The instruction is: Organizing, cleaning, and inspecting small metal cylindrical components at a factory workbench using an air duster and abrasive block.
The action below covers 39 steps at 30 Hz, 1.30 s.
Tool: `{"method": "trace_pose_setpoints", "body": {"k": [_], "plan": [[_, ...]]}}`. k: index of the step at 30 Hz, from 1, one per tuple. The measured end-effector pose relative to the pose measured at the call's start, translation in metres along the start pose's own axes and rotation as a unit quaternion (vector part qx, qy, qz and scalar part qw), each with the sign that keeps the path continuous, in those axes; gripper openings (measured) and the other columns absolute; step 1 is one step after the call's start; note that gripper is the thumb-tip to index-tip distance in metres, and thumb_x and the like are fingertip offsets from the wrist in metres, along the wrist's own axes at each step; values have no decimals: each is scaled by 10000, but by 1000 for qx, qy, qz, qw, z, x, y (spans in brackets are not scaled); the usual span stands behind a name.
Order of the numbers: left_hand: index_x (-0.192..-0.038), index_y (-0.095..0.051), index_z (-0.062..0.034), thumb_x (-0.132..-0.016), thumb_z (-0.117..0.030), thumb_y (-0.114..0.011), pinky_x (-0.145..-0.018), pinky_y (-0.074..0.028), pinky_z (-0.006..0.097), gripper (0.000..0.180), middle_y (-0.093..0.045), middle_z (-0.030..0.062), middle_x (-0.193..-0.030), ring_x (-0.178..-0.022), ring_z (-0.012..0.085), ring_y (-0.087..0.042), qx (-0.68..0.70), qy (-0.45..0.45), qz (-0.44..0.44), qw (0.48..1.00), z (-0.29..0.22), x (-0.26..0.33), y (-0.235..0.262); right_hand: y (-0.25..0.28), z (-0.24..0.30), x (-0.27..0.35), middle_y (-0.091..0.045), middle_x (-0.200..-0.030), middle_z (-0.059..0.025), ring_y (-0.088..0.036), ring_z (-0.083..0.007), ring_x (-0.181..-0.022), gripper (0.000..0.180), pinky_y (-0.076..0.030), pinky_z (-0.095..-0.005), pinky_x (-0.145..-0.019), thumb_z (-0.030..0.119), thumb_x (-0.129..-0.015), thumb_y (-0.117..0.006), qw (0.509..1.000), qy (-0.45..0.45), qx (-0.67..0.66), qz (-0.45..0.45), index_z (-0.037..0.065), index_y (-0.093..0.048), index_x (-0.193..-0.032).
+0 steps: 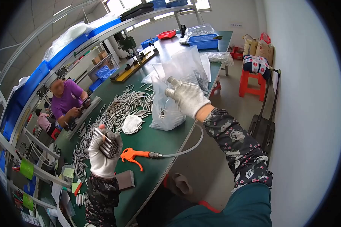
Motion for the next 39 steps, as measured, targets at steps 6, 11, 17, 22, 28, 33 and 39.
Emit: {"method": "trace_pose_setpoints", "body": {"k": [6,11,17,22,28,33,39], "plan": [[-1144,-488,-19,-808,28,-565,-942,-479,439,347,-545,86,-891,-850,221,-582,-96,14,34,995,30,-45,-40,-6,-25,18,-617,-739,-112,-637,-321,-737,108,-484,-443,-611,104,-779,-552,996,-72,-40,-31,109,-583,-883],[-1126,-481,-33,-811,57,-568,-791,-549,365,338,-561,99,-920,-777,202,-622,-178,-5,81,981,70,-88,-91,-8,-18,20,-613,-721,-103,-635,-302,-727,83,-486,-429,-599,113,-785,-548,997,-23,-35,-66,105,-579,-861],[-1121,-504,-32,-706,102,-643,-629,-500,251,458,-619,61,-822,-695,134,-601,-315,82,119,938,117,-133,-85,1,-17,20,-574,-665,-82,-604,-285,-655,116,-470,-404,-555,76,-760,-574,994,0,-15,-110,114,-606,-865],[-962,-614,-51,-655,-9,-660,-601,-487,263,314,-628,67,-761,-676,136,-601,-592,158,97,784,117,-152,-27,10,-12,20,-557,-632,-72,-598,-267,-620,94,-465,-399,-531,87,-747,-596,991,14,16,-129,116,-615,-835],[-1014,-671,-44,-716,-276,-652,-817,-505,365,379,-658,207,-1006,-962,348,-631,-915,166,264,255,128,-155,-5,13,4,13,-558,-640,-64,-595,-260,-610,71,-463,-390,-522,107,-766,-605,993,46,5,-109,116,-617,-835],[-1146,-597,-70,-758,-273,-642,-848,-487,338,440,-649,171,-1045,-985,295,-626,-872,143,341,319,151,-154,-8,11,0,18,-553,-635,-59,-593,-259,-610,60,-462,-386,-519,106,-764,-602,994,35,-3,-107,111,-608,-823],[-1252,-549,-62,-881,-359,-451,-980,-407,378,485,-560,190,-1253,-1167,342,-530,-878,284,227,311,149,-169,40,16,5,16,-546,-626,-61,-588,-262,-601,66,-460,-392,-516,104,-752,-604,993,43,9,-106,106,-604,-817]]}}
Point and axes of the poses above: each hand's wrist, its own x-axis away from the middle knuckle, its own y-axis out of the back of the hand, z = x × y, the point moved 7 cm from there along -x, towards the middle knuckle
